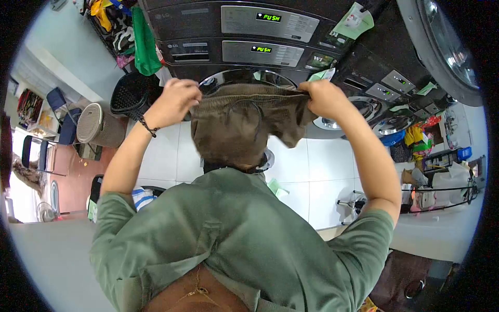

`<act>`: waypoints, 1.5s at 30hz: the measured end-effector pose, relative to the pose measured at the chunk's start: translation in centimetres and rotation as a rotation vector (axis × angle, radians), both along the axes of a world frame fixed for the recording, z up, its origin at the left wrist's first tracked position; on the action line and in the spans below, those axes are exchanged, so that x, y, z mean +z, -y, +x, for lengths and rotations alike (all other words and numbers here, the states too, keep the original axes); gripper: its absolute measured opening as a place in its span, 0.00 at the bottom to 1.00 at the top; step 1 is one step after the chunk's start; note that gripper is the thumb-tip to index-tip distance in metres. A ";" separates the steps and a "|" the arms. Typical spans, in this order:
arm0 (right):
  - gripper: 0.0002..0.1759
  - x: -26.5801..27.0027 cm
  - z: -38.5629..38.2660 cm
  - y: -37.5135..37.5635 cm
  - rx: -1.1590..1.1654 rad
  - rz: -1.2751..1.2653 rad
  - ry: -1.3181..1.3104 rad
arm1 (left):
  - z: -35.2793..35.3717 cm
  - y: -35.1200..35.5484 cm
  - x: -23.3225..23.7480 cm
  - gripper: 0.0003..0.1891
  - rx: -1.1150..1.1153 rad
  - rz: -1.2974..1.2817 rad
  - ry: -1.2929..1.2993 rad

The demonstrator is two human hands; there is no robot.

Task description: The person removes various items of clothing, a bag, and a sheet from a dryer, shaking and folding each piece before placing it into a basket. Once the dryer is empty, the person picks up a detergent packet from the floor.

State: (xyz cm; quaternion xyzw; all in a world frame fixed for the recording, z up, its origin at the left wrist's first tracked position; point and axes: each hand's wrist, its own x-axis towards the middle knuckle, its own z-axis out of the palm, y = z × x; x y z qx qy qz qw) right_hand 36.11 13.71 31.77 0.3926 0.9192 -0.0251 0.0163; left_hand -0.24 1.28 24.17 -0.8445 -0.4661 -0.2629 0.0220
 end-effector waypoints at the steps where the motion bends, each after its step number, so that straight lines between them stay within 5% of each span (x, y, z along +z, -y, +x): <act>1: 0.21 -1.3 0.3 -0.4 -0.001 0.041 -0.018 | 0.7 0.1 -0.6 0.03 -0.054 -0.101 -0.038; 3: 0.20 -4.0 1.0 -1.0 0.003 0.060 -0.015 | 1.4 0.4 -2.4 0.05 -0.126 -0.268 -0.058; 8: 0.16 -7.5 1.3 -2.1 0.092 0.069 0.119 | -1.1 -0.9 -1.7 0.10 0.159 -0.024 -0.444; 10: 0.15 -4.3 0.4 -2.2 0.071 0.342 -0.049 | -0.5 -0.1 1.9 0.08 0.411 0.208 -0.436; 12: 0.16 -0.3 0.0 -0.1 0.109 0.693 -0.530 | 0.7 2.6 5.3 0.07 0.606 0.470 -0.213; 14: 0.18 -0.4 -0.1 3.1 0.060 1.022 -0.794 | 1.0 4.5 3.0 0.06 0.767 0.787 -0.148; 15: 0.20 -4.5 0.1 3.3 0.107 1.111 -0.986 | 0.8 4.4 -0.9 0.06 0.652 0.938 -0.112; 16: 0.20 -8.0 -1.1 4.3 0.089 0.792 -0.934 | 0.1 4.7 -5.7 0.05 0.467 0.673 -0.103; 17: 0.15 -12.3 -1.1 4.4 0.084 0.377 -0.417 | 0.9 5.2 -7.6 0.07 0.340 0.030 -0.252; 18: 0.11 -16.2 -0.1 4.2 0.103 -0.050 0.020 | -1.3 6.4 -12.3 0.09 0.217 -0.237 -0.378; 19: 0.12 -15.0 0.6 5.2 0.105 -0.391 0.265 | -3.2 8.0 -12.3 0.10 0.199 -0.263 -0.346; 20: 0.12 -15.3 2.1 4.9 0.109 -0.470 0.299 | -5.1 8.9 -11.7 0.11 0.188 -0.277 -0.317; 22: 0.13 -15.3 4.7 2.9 0.049 -0.392 0.179 | -8.9 10.9 -9.9 0.15 0.466 -0.308 -0.368; 25: 0.14 -14.1 4.9 2.5 0.105 -0.307 -0.046 | -8.9 11.4 -6.7 0.17 0.576 -0.226 -0.154; 28: 0.15 -8.4 0.0 3.5 -0.051 -0.441 0.029 | -3.8 8.6 -6.6 0.22 0.398 -0.161 0.112; 32: 0.14 -2.2 -4.2 5.1 0.034 -0.293 -0.258 | 6.9 5.3 -5.7 0.44 0.101 -0.302 0.530; 34: 0.14 1.2 -4.9 6.0 0.070 -0.272 -0.280 | 9.6 4.1 -6.6 0.47 0.145 -0.276 0.425; 38: 0.17 4.0 -2.7 4.3 -0.008 -0.181 -0.297 | 6.3 3.0 -6.7 0.27 0.409 -0.529 0.143; 40: 0.18 2.6 -0.9 1.4 -0.089 -0.270 -0.336 | 3.0 2.2 -4.0 0.18 0.487 -0.387 0.241; 45: 0.21 -2.8 -4.2 1.2 -0.387 -0.697 -0.852 | -0.9 -3.2 2.1 0.19 0.531 -0.393 0.296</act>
